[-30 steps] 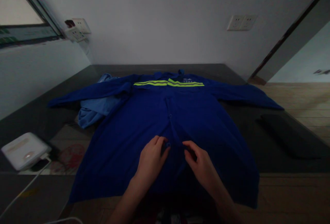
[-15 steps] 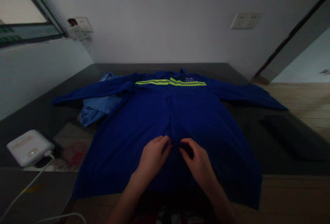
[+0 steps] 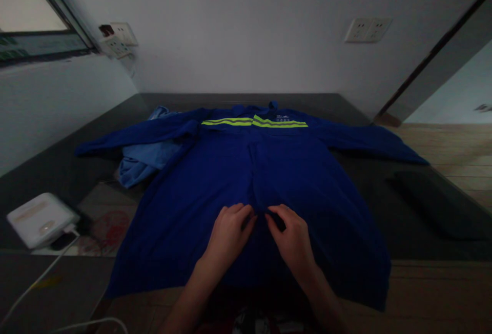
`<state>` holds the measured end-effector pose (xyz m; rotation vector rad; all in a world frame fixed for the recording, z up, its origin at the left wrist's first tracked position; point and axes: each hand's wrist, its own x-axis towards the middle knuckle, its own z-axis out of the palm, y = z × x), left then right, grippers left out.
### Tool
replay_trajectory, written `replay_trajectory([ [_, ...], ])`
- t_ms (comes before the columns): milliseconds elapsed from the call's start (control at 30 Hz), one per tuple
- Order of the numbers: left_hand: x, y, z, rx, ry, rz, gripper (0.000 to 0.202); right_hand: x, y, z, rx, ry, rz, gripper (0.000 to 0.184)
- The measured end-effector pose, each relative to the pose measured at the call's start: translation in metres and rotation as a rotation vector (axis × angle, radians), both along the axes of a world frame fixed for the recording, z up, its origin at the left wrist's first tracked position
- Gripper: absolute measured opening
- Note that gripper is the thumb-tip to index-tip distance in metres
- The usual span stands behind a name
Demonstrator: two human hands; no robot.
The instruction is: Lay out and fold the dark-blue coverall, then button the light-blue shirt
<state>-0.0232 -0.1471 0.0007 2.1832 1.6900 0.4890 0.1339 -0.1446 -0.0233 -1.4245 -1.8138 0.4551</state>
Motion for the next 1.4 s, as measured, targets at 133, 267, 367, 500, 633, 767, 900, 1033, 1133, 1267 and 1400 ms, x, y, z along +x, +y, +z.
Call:
replay_trajectory([
  [133, -0.001, -0.001, 0.003, 0.056, -0.029, -0.001, 0.016, -0.003, -0.002, 0.004, 0.067, -0.061, 0.019, 0.018],
  [267, -0.002, -0.002, 0.003, 0.112, -0.064, -0.009, 0.014, -0.006, -0.003, 0.008, 0.143, -0.092, 0.03, 0.018],
  [367, -0.003, -0.001, 0.003, 0.141, -0.091, -0.034, 0.014, -0.006, 0.001, 0.011, 0.166, -0.099, 0.031, 0.017],
  [500, -0.004, 0.0, 0.004, 0.166, -0.094, -0.061, 0.016, -0.006, 0.008, 0.013, 0.163, -0.136, 0.036, 0.017],
  [633, -0.004, 0.001, 0.004, 0.182, -0.088, -0.068, 0.017, -0.007, 0.013, 0.015, 0.157, -0.168, 0.055, 0.017],
  [767, -0.004, 0.001, 0.002, 0.196, -0.111, -0.026, 0.016, -0.005, 0.011, 0.015, 0.134, -0.164, 0.121, 0.02],
  [900, -0.002, 0.001, 0.0, 0.197, -0.126, -0.004, 0.014, -0.003, 0.007, 0.013, 0.07, -0.051, 0.15, 0.022],
  [1033, 0.0, 0.001, 0.0, 0.196, -0.152, 0.015, 0.014, -0.004, 0.005, 0.014, -0.017, 0.108, 0.172, 0.023],
  [1133, -0.001, 0.001, 0.0, 0.186, -0.181, 0.006, 0.014, -0.002, 0.006, 0.021, -0.139, 0.235, 0.242, 0.023],
  [1267, -0.002, 0.003, 0.0, 0.148, -0.259, -0.005, 0.013, 0.005, 0.012, 0.028, -0.241, 0.32, 0.315, 0.029],
  [1400, -0.003, 0.004, -0.001, 0.121, -0.319, 0.001, 0.013, 0.009, 0.016, 0.026, -0.2, 0.274, 0.237, 0.016],
])
